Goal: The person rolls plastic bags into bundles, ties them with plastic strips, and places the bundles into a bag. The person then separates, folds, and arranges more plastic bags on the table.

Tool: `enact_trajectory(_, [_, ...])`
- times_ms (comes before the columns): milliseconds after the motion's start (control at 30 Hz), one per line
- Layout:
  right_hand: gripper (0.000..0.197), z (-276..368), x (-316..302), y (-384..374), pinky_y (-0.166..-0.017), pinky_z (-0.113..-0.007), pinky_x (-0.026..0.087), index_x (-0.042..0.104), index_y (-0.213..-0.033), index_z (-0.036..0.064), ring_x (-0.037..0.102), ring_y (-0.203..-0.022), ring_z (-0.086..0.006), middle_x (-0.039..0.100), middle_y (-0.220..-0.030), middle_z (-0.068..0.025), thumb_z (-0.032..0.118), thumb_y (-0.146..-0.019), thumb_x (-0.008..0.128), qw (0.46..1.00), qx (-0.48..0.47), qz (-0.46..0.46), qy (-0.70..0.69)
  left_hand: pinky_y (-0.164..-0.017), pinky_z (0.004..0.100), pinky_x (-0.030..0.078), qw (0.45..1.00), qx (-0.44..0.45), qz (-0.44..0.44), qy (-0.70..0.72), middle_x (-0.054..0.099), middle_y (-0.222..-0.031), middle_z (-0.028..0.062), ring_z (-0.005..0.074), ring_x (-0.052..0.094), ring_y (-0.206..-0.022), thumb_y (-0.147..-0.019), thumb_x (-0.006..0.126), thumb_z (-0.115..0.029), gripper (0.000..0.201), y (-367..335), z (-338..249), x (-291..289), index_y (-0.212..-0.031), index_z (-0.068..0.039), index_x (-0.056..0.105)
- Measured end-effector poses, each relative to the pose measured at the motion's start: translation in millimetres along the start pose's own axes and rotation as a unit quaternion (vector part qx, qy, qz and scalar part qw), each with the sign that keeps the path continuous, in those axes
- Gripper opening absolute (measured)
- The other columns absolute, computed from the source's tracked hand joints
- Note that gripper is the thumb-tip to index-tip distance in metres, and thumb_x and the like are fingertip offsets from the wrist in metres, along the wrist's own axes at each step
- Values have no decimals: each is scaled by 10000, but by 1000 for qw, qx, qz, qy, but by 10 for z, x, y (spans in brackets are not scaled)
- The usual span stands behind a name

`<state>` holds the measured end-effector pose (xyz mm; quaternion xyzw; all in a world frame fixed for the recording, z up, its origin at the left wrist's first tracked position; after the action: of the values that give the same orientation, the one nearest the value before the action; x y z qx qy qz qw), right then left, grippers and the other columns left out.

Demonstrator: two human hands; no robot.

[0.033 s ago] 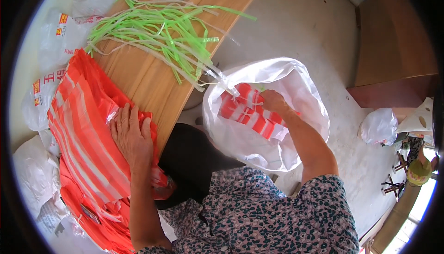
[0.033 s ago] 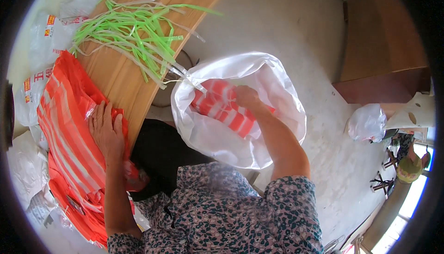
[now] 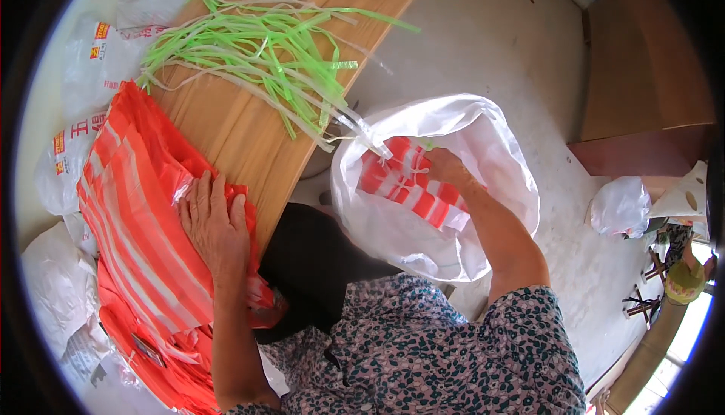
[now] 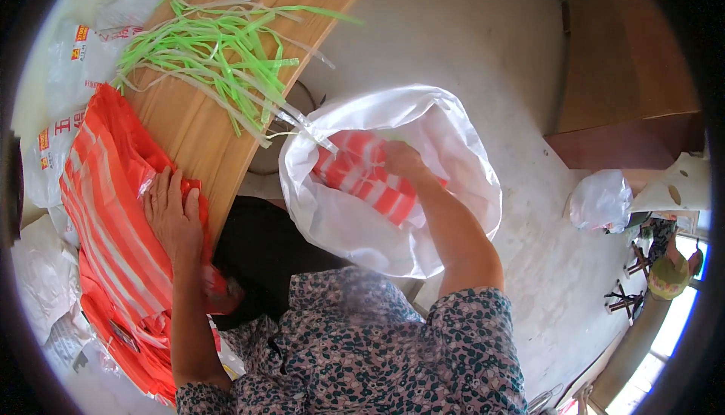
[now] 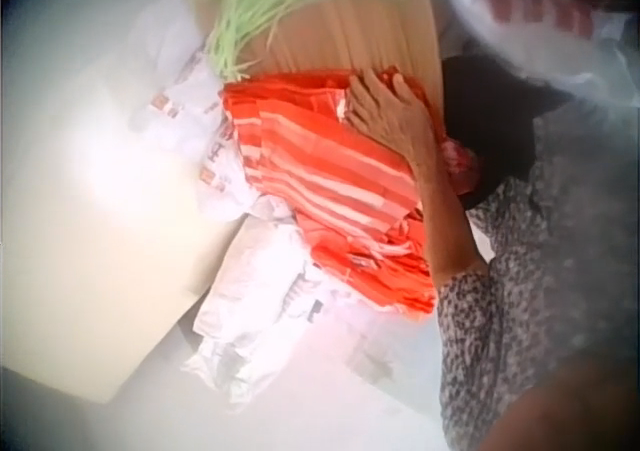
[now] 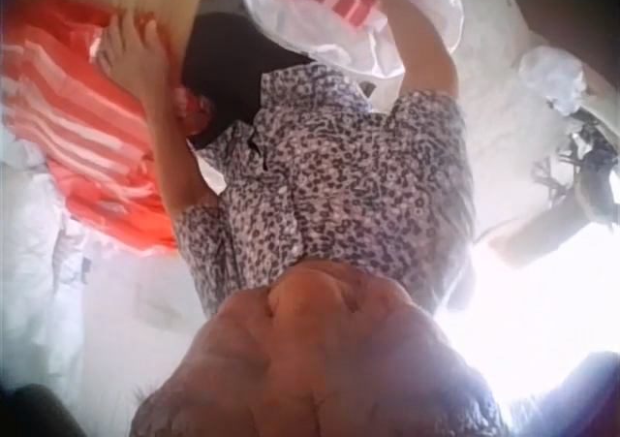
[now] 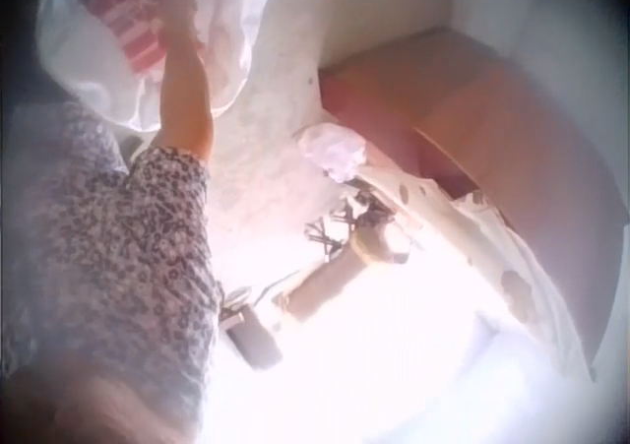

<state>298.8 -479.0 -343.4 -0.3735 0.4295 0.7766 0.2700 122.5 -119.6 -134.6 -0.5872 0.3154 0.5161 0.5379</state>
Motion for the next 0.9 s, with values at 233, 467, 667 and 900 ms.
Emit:
enact_trajectory(233, [481,-106,379,-203,-878,-352,475,644,-1096,69,598,-1023,-278,632,-1045,-135,261,-673,772,977,-15,153,-144,-1090,465,267,1000,-1,19,-15,534,-1309,142,307,467,-1236,-893,572,-262,389,3,4,-42,-1218,-49,572])
enact_trajectory(467, [595,-106,986,-390,-880,-361,483,597,-1171,32,590,-1057,-277,619,-1121,-138,282,-665,785,983,32,170,-67,-1089,472,272,1000,-5,29,-5,531,-1311,153,323,465,-1240,-887,572,-234,380,-9,-72,-67,-1222,-55,573])
enact_trajectory(667, [495,-185,1215,-467,-843,-369,505,607,-1110,-2,603,-1035,-289,626,-1113,-150,214,-691,755,973,52,222,-23,-1091,483,265,999,-13,36,0,524,-1322,149,321,460,-1249,-889,572,-228,369,-23,-83,-98,-1217,-60,579])
enact_trajectory(900, [316,365,977,-206,-794,-413,516,618,-1058,52,596,-1040,-315,610,-1154,-120,181,-774,668,987,146,39,47,-1092,482,265,999,-15,31,-7,526,-1323,145,316,464,-1247,-891,579,-239,362,-2,-42,-85,-1210,-67,586])
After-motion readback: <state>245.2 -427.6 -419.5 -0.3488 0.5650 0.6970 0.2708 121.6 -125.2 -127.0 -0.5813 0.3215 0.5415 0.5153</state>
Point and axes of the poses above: each hand's wrist, its own y-axis away from the middle knuckle, its own x-axis out of the palm, z = x × y, the point moved 1 cm from there along -y, towards the middle knuckle
